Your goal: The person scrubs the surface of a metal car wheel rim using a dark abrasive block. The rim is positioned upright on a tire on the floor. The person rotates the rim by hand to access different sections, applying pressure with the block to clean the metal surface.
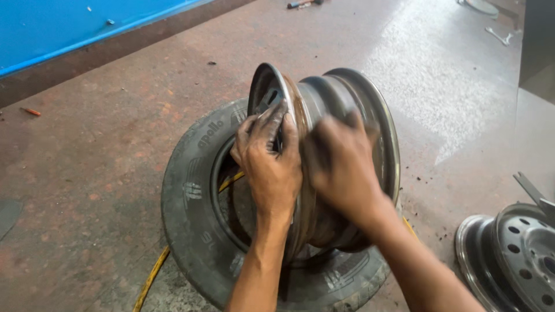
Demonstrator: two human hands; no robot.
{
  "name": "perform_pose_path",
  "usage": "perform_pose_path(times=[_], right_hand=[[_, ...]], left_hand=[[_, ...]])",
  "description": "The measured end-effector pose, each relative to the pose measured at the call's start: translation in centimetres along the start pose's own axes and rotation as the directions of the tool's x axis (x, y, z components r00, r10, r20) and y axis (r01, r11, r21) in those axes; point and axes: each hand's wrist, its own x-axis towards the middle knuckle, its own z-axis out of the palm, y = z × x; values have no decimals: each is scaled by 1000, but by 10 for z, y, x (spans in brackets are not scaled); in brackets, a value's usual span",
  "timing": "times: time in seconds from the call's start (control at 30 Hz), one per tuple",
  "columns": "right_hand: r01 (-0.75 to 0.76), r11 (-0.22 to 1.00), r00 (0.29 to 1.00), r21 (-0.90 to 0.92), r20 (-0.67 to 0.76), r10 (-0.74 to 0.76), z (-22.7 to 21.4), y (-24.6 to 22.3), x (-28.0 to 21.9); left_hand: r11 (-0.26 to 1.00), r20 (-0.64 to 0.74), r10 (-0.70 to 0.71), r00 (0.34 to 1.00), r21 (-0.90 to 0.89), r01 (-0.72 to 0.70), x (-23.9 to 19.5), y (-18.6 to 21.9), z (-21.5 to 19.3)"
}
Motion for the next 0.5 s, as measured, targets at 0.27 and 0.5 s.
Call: perform_pose_path(times=[0.27, 0.5], right_hand=[[20, 997, 1000, 81, -22, -18, 27, 27, 72], [9, 967, 1000, 255, 17, -14, 12, 18, 35]], left_hand=[[1000, -43, 3, 999, 20, -3, -1, -3, -1], [996, -61, -37, 997, -81, 32, -5, 0, 8]])
